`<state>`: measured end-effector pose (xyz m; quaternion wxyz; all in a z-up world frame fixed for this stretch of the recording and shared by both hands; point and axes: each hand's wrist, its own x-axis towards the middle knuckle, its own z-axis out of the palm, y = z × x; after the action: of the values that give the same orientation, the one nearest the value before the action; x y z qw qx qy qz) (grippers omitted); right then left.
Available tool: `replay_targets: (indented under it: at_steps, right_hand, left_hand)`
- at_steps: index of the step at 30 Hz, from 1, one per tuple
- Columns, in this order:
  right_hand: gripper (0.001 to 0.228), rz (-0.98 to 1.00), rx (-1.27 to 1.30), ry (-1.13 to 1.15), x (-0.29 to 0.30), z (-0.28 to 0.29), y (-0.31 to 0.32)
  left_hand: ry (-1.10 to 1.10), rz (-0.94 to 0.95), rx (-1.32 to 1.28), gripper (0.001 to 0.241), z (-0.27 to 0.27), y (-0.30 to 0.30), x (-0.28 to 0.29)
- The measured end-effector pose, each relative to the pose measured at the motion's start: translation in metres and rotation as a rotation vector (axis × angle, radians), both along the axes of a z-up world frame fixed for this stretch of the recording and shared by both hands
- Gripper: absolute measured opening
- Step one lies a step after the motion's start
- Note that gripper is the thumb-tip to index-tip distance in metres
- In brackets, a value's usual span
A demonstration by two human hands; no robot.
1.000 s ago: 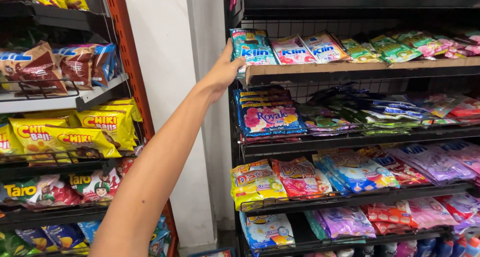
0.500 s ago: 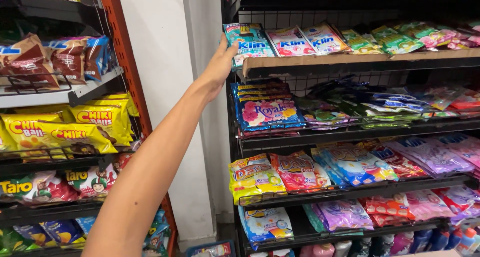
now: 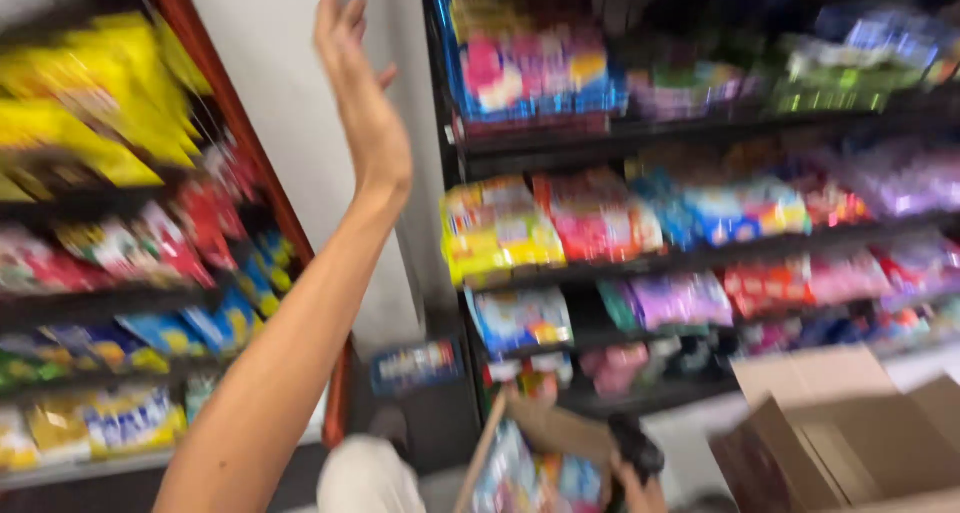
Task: Scanning laundry detergent packets and placing them onto a store shelf.
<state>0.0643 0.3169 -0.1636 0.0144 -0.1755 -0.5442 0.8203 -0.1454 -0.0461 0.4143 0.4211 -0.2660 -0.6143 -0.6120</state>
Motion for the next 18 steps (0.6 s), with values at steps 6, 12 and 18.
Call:
replay_targets:
  at_steps: [6, 12, 18]
  right_hand:
    - [0.015, -0.278, -0.267, -0.128, 0.061, 0.186, -0.008]
    - [0.02, -0.329, -0.472, -0.072, 0.068, 0.193, 0.02]
    - [0.021, -0.376, -0.559, -0.053, 0.064, 0.195, 0.026]
  left_hand:
    - [-0.37, 0.148, 0.048, 0.046, -0.251, 0.035, 0.084]
    - [-0.755, 0.081, -0.261, 0.05, -0.453, 0.087, 0.16]
    - [-0.975, -0.118, -0.482, 0.054, -0.604, 0.139, 0.204]
